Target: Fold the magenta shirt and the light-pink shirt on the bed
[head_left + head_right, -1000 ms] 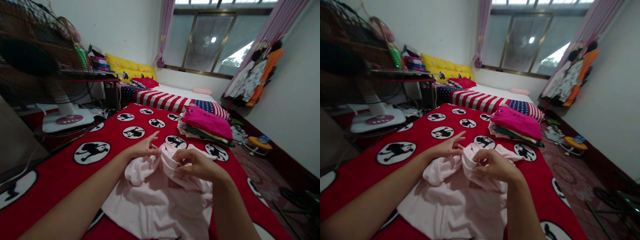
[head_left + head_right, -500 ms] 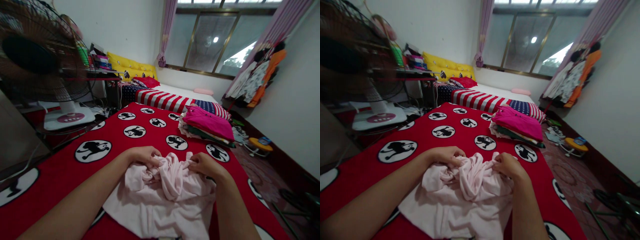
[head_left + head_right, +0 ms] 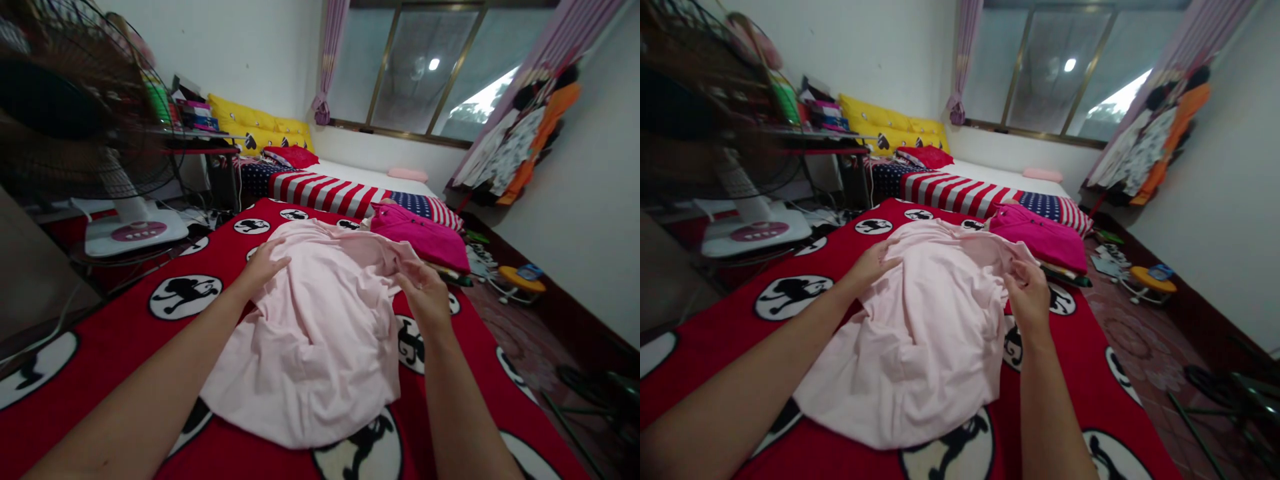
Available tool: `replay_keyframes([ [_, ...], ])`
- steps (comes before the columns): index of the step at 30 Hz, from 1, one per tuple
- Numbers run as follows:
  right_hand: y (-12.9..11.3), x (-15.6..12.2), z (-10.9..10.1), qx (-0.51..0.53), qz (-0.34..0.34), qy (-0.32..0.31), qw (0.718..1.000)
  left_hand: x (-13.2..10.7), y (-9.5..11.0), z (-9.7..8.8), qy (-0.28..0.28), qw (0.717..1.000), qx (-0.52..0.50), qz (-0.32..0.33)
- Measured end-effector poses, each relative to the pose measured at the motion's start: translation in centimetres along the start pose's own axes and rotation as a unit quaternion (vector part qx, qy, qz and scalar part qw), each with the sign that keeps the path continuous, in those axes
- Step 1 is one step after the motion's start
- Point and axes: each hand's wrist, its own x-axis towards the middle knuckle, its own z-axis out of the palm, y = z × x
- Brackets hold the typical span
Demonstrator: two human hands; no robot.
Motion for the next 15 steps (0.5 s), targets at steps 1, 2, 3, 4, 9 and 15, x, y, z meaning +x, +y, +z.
replay_keyframes([
  [1,-0.2,-0.1,0.0,-0.023,0.009,-0.025,0.999,-0.2,-0.2,0.2,-0.034,0.998,0.056,0.002],
  [2,-0.3,-0.3,0.1,-0.051,0.024,-0.055,0.997,-0.5,-0.4,0.3,-0.066,0.992,0.108,0.003],
  [3,-0.4,-0.5,0.1,-0.085,0.043,-0.09,0.991,-0.8,-0.5,0.4,-0.094,0.983,0.157,0.004],
  [4,-0.3,-0.8,0.2,-0.124,0.063,-0.128,0.982,-1.2,-0.6,0.6,-0.116,0.973,0.201,0.004],
  [9,0.2,-2.8,1.4,-0.302,0.093,-0.245,0.916,-2.7,-0.8,1.4,-0.167,0.922,0.35,0.002],
  [15,-0.2,-4.5,2.5,-0.387,0.069,-0.239,0.888,-2.7,0.1,2.0,-0.184,0.904,0.386,-0.007],
])
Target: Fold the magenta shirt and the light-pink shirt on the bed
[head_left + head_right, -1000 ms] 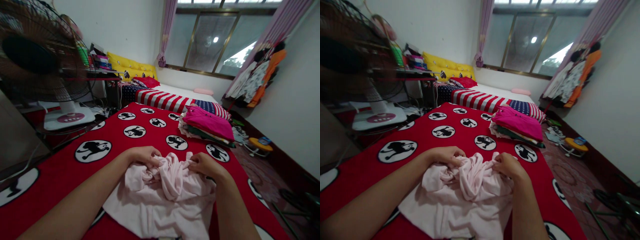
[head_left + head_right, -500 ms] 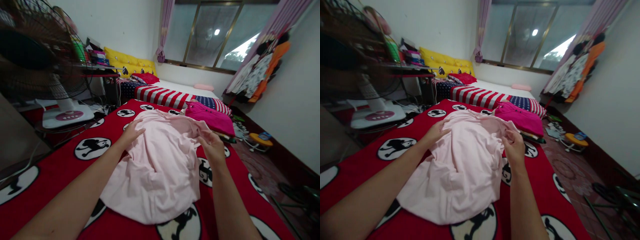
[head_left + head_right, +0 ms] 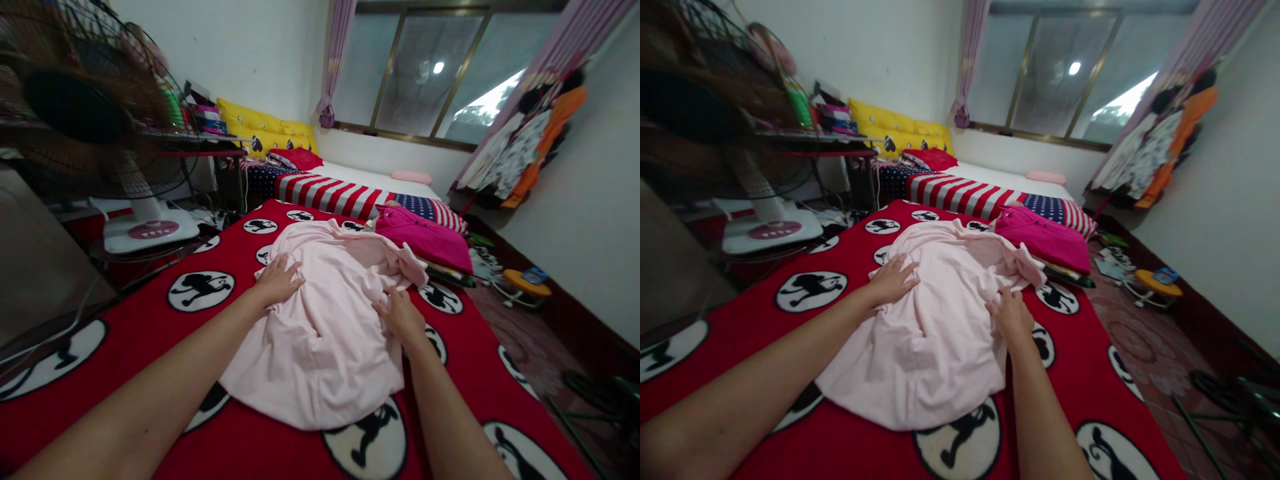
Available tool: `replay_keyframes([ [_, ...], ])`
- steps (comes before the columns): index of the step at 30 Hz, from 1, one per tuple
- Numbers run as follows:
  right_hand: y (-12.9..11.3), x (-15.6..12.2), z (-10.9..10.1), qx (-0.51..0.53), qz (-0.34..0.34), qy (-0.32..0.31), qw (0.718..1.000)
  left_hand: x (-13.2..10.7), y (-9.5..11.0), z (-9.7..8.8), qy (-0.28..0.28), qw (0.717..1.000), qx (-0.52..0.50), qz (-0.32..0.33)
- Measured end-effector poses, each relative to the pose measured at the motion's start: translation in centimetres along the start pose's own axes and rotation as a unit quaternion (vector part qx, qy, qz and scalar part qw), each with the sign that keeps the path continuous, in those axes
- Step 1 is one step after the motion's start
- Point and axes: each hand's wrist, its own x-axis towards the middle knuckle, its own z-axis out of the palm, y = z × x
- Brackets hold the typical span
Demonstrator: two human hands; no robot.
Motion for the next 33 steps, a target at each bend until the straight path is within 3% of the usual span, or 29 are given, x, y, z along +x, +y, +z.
replay_keyframes([
  [3,0.6,-0.3,0.1,-0.007,-0.041,0.023,0.999,0.0,-0.5,-0.9,-0.026,0.999,-0.028,0.023],
  [5,1.9,-0.6,-0.1,0.042,-0.09,0.021,0.995,-0.4,-1.6,-1.7,-0.034,0.994,-0.084,0.069],
  [8,4.8,-2.0,-0.7,0.168,-0.171,0.022,0.971,-2.3,-3.7,-3.4,0.019,0.971,-0.186,0.152],
  [11,7.7,-4.7,-1.5,0.189,-0.262,0.044,0.945,-5.6,-5.7,-5.1,0.071,0.948,-0.229,0.208],
  [15,9.2,-8.0,-1.6,0.138,-0.347,0.039,0.927,-9.5,-6.8,-6.1,-0.019,0.934,-0.204,0.292],
  [18,8.5,-8.7,-1.0,0.115,-0.374,0.044,0.919,-10.5,-6.8,-5.7,-0.024,0.935,-0.15,0.321],
  [22,7.0,-8.1,-0.1,0.11,-0.395,0.077,0.909,-10.3,-6.1,-5.2,0.016,0.933,-0.098,0.345],
  [26,6.4,-7.9,0.0,0.169,-0.382,0.082,0.905,-10.6,-5.2,-5.8,0.05,0.93,-0.086,0.355],
  [30,7.2,-8.4,-1.0,0.236,-0.341,0.04,0.909,-12.2,-4.7,-7.5,-0.017,0.913,-0.137,0.384],
  [33,8.1,-9.0,-2.7,0.281,-0.265,0.011,0.922,-13.7,-4.3,-9.6,-0.111,0.926,-0.205,0.295],
])
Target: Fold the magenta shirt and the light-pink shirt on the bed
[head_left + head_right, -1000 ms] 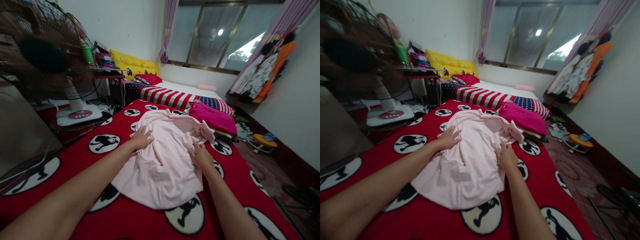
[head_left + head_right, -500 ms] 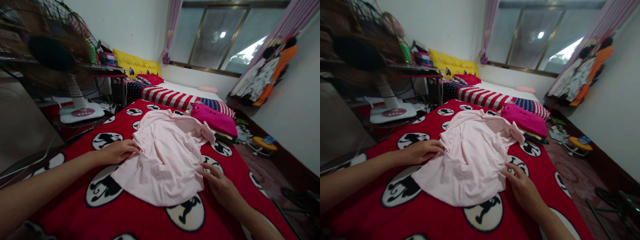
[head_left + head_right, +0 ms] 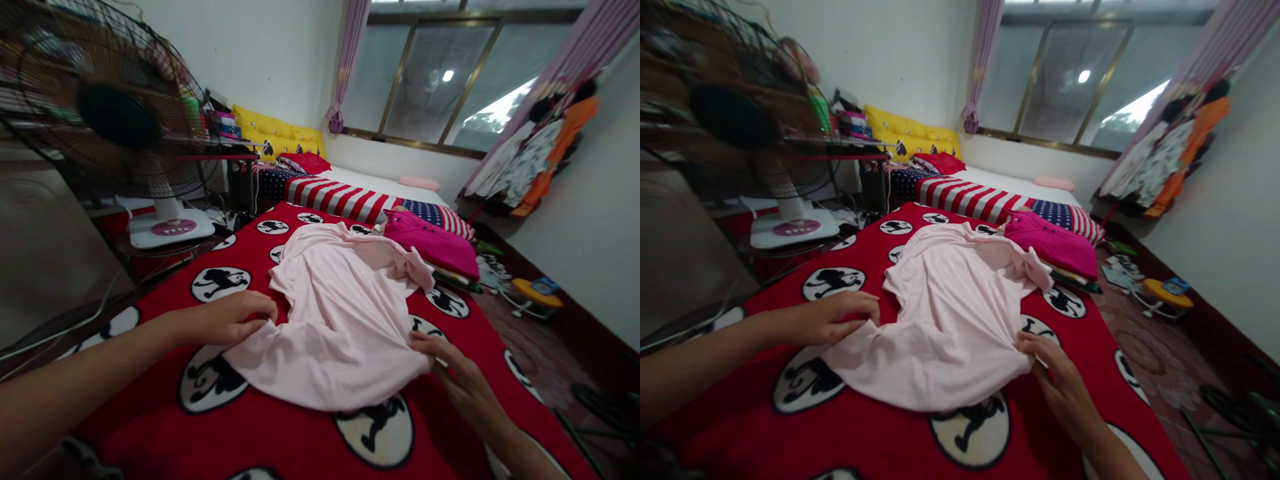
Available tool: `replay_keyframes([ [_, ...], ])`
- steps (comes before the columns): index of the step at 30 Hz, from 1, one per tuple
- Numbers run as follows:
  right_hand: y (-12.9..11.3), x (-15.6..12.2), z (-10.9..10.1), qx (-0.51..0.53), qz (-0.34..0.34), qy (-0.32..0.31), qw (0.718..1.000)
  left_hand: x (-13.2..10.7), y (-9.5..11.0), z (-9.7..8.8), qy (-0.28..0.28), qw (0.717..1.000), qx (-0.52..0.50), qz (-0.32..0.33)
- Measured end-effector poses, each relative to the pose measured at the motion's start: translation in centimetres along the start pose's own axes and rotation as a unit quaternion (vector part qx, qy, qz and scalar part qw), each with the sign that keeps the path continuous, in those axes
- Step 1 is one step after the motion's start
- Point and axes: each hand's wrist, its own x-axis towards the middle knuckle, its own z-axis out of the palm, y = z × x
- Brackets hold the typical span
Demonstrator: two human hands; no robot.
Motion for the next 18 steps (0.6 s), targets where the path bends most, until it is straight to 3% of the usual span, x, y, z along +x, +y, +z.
replay_keyframes([
  [4,-1.4,-0.7,-2.2,0.046,0.083,0.0,0.995,-1.1,3.0,-1.4,-0.116,0.972,-0.175,-0.102],
  [6,-1.9,-1.0,-2.8,0.052,0.104,-0.004,0.993,-1.1,4.1,-1.4,-0.196,0.946,-0.235,-0.104],
  [8,-1.9,-1.3,-3.1,0.05,0.114,-0.013,0.992,-0.7,4.3,-1.0,-0.228,0.94,-0.24,-0.084],
  [10,-1.3,-1.7,-3.1,0.042,0.122,-0.037,0.991,0.0,3.3,-0.4,-0.17,0.964,-0.193,-0.065],
  [12,-0.3,-2.0,-2.8,0.032,0.13,-0.056,0.989,0.8,1.0,0.4,-0.043,0.993,-0.101,-0.05],
  [14,0.5,-2.4,-2.5,0.023,0.142,-0.056,0.988,1.7,-2.0,1.2,0.085,0.996,0.016,-0.035],
  [16,0.8,-2.6,-2.3,0.021,0.15,-0.047,0.987,2.4,-4.7,1.7,0.127,0.986,0.103,-0.025],
  [18,0.6,-2.7,-2.1,0.028,0.151,-0.053,0.987,2.8,-6.4,1.9,0.116,0.983,0.144,-0.021],
])
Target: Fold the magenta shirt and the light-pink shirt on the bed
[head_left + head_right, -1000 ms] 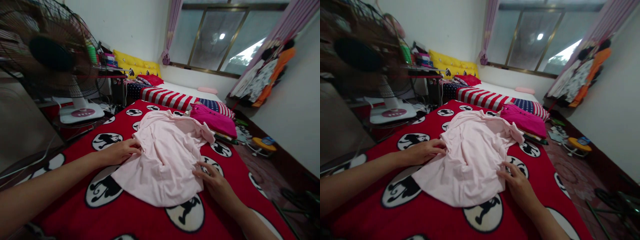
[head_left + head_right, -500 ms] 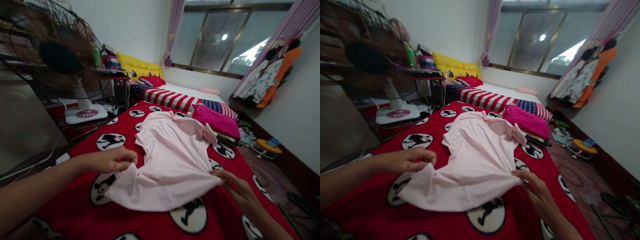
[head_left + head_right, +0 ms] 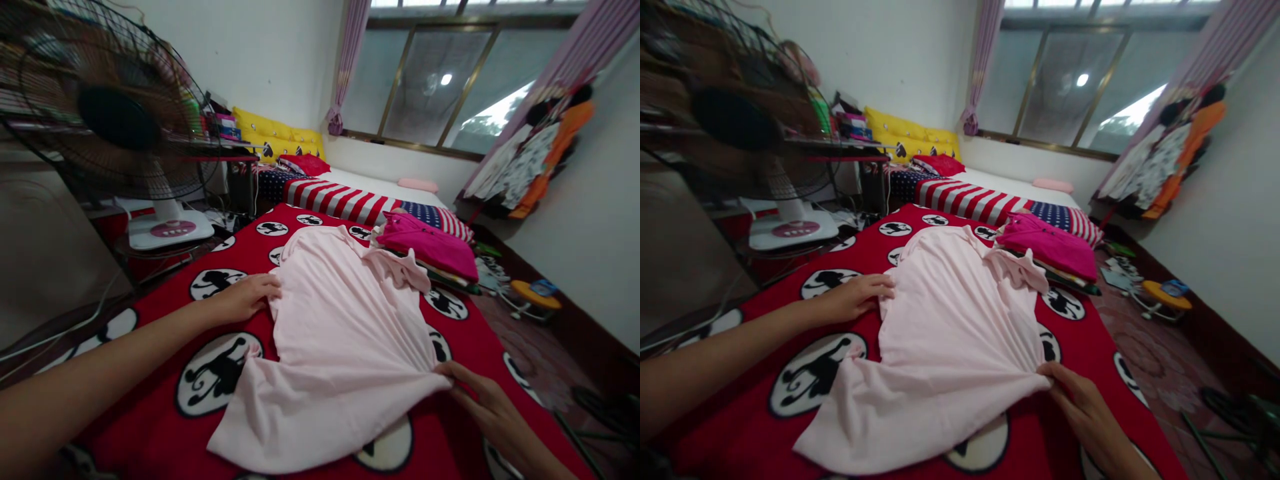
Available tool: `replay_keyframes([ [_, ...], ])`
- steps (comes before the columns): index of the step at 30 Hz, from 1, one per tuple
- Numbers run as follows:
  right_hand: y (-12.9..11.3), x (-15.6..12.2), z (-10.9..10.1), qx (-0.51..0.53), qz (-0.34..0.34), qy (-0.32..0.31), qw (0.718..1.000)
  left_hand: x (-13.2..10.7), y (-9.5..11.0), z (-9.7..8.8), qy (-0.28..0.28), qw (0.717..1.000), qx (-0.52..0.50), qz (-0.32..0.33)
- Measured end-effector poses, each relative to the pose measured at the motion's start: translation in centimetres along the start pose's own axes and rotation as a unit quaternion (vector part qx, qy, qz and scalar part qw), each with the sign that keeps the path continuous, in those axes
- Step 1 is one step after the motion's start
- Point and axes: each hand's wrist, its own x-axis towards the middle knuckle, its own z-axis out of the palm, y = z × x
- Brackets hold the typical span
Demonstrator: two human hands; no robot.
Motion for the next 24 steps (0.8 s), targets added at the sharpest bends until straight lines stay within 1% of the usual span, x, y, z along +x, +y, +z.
replay_keyframes([
  [2,-0.4,-0.1,-0.1,0.005,-0.004,-0.011,1.0,0.1,-0.3,-0.2,-0.012,1.0,0.023,0.001],
  [4,-0.6,-0.2,-0.5,-0.002,-0.011,-0.011,1.0,0.0,0.4,-1.3,-0.018,0.999,0.037,-0.004],
  [6,-0.4,-0.3,-1.3,-0.018,-0.019,0.016,1.0,-0.2,1.7,-3.1,-0.035,0.999,0.025,-0.009],
  [9,0.9,-0.8,-2.9,-0.026,-0.009,0.064,0.998,-0.9,4.1,-6.0,-0.079,0.996,-0.023,-0.029],
  [10,1.5,-1.0,-3.4,-0.026,-0.001,0.074,0.997,-1.2,4.9,-6.8,-0.099,0.993,-0.044,-0.039],
  [12,2.5,-1.4,-4.3,-0.024,0.018,0.082,0.996,-1.9,6.3,-7.9,-0.162,0.981,-0.092,-0.062],
  [13,2.8,-1.7,-4.5,-0.022,0.026,0.082,0.996,-2.3,6.7,-8.1,-0.203,0.969,-0.118,-0.078],
  [15,2.8,-2.2,-4.8,-0.013,0.033,0.069,0.997,-3.1,7.3,-8.1,-0.298,0.932,-0.173,-0.116],
  [17,2.0,-2.8,-4.6,0.002,0.033,0.04,0.999,-3.8,7.3,-7.6,-0.373,0.887,-0.224,-0.156],
  [19,0.7,-3.4,-4.2,0.012,0.038,-0.011,0.999,-4.1,7.4,-7.0,-0.428,0.845,-0.267,-0.179],
  [22,-1.1,-4.4,-3.5,0.002,0.077,-0.063,0.995,-3.7,8.2,-6.4,-0.509,0.797,-0.277,-0.168],
  [24,-2.0,-4.8,-3.4,-0.019,0.112,-0.097,0.989,-2.4,9.3,-6.3,-0.552,0.782,-0.256,-0.137],
])
